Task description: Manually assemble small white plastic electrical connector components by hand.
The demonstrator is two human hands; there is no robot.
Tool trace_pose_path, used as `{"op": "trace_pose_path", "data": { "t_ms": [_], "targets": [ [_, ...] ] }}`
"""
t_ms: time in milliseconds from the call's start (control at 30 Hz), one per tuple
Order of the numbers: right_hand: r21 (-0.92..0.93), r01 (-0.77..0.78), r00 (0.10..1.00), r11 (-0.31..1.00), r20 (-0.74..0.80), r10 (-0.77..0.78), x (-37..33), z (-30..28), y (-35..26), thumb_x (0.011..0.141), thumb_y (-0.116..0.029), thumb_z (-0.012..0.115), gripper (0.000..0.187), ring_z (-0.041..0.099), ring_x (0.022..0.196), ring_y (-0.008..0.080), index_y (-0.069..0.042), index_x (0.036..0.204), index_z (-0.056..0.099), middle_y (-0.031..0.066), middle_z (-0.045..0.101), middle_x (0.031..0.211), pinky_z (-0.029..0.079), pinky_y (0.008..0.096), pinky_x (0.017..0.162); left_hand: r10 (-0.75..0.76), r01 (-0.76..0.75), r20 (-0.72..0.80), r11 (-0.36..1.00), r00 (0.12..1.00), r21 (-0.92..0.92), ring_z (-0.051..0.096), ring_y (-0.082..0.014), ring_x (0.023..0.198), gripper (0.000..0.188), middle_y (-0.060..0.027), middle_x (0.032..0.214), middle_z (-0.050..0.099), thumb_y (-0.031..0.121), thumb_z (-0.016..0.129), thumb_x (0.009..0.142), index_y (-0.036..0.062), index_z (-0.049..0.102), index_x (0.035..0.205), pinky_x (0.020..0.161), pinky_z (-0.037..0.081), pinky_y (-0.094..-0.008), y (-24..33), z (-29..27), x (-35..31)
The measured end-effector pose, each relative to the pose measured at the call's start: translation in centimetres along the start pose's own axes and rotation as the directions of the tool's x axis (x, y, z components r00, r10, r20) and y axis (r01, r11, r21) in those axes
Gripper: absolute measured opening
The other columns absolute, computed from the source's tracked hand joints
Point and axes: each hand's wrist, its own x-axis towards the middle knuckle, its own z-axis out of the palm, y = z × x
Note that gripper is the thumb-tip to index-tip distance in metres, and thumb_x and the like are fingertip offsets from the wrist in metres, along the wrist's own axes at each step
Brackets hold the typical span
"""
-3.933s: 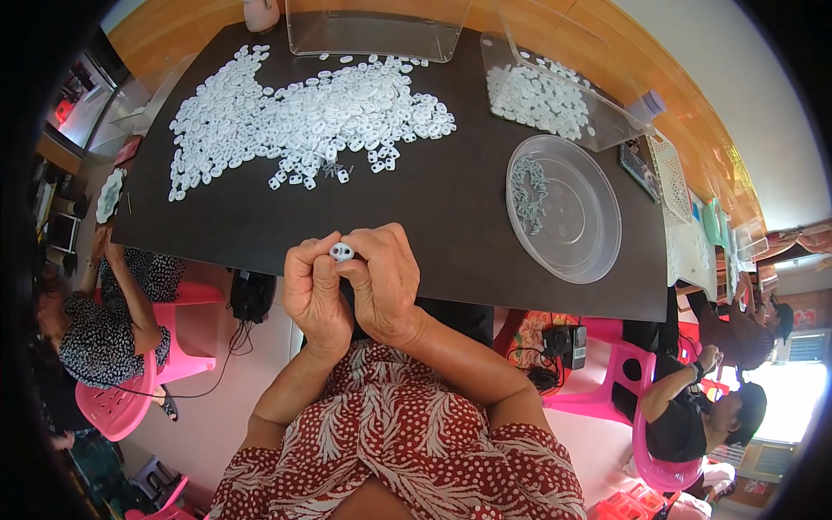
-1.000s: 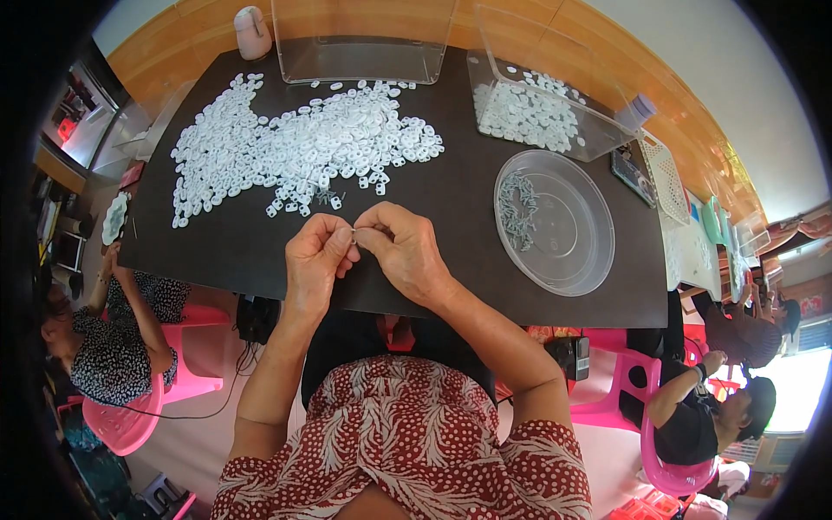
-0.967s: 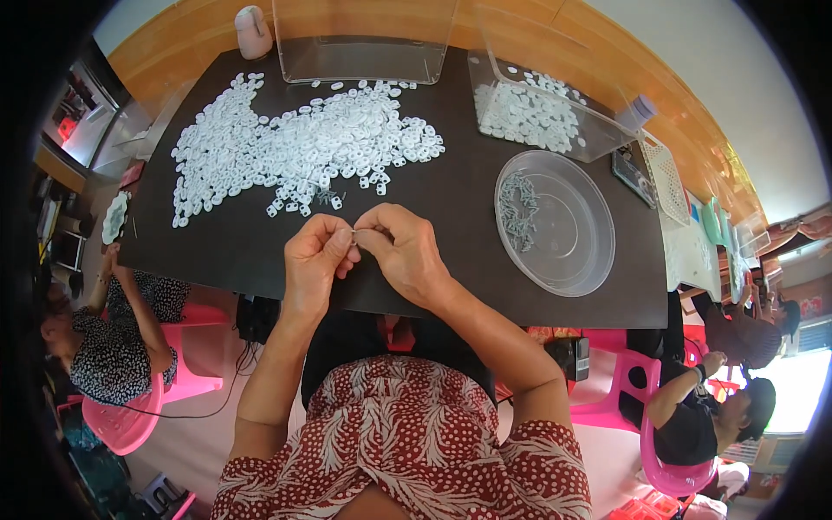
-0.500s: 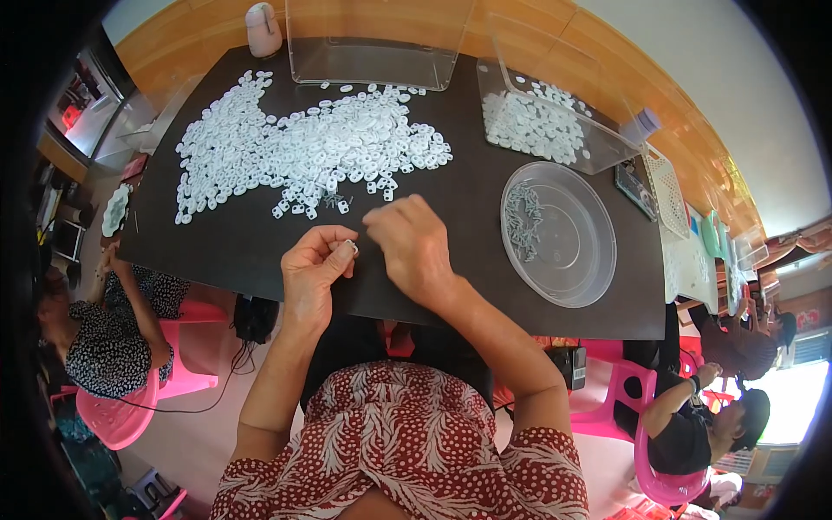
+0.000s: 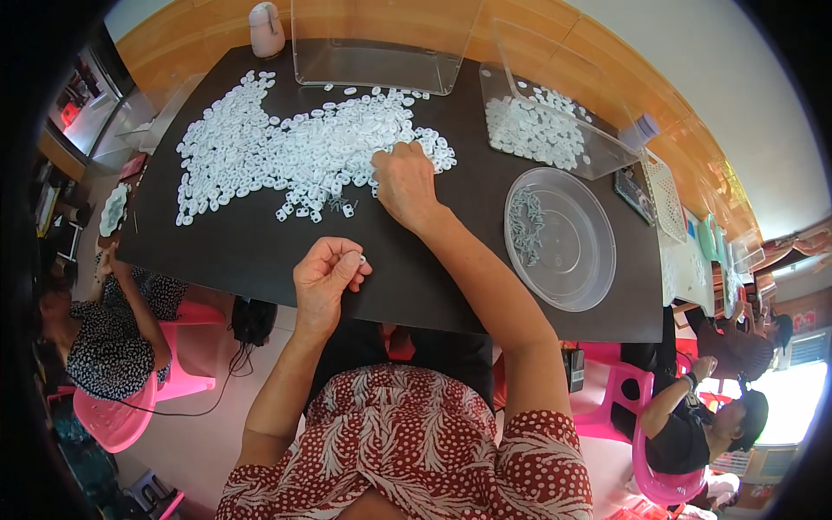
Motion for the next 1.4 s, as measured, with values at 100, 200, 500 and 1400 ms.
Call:
{"op": "trace_pose_path", "data": {
  "t_ms": [100,200,500,1400],
  "targets": [
    [-0.016,0.012,0.999,1.000,0.042,-0.011,0.0,-0.3,0.1,0.069,-0.009,0.067,0.010,0.055,0.076,0.0306,-0.008,0.078,0.066,0.0115,0.057,0.072,0.044,0.0403,0.065,0.002,-0.002,0.011,1.000,1.000,-0.010,0.054,-0.0062,0.064,0.014,-0.0049,0.078,0.063,0.012,0.060,0.088,0.0001,0.057,0.096,0.057,0.043,-0.0177,0.0,0.0,-0.1],
    [-0.020,0.036,0.998,0.999,0.051,-0.035,-0.3,-1.1,-0.4,0.067,-0.008,0.068,0.011,0.054,0.076,0.0303,-0.009,0.078,0.066,0.0110,0.057,0.071,0.044,0.0401,0.065,0.000,0.000,0.019,1.000,1.000,0.001,0.052,-0.0043,0.066,0.013,-0.0025,0.078,0.062,0.013,0.058,0.089,0.0016,0.057,0.096,0.058,0.041,-0.0169,0.0,0.0,-0.2],
    [0.158,0.191,0.976,0.969,0.074,-0.205,-1.3,-0.4,-2.4,0.066,-0.004,0.067,0.010,0.053,0.071,0.0287,-0.010,0.075,0.065,0.0087,0.055,0.071,0.043,0.0381,0.061,0.017,-0.017,0.030,1.000,0.999,0.020,0.054,-0.0057,0.066,0.015,-0.0040,0.078,0.062,0.013,0.060,0.089,0.0000,0.057,0.096,0.059,0.043,-0.0173,0.0,-0.3,-0.4],
    [0.706,-0.485,0.870,0.517,0.448,0.205,-7.3,-7.7,-5.2,0.079,0.001,0.064,0.009,0.050,0.069,0.0019,-0.001,0.087,0.061,-0.0029,0.056,0.075,0.042,0.0187,0.059,0.032,-0.033,-0.035,0.999,0.999,-0.030,0.054,-0.0054,0.069,0.015,-0.0024,0.079,0.062,0.009,0.060,0.087,0.0004,0.058,0.099,0.060,0.041,-0.0169,0.9,0.5,-0.9]
  ]
}}
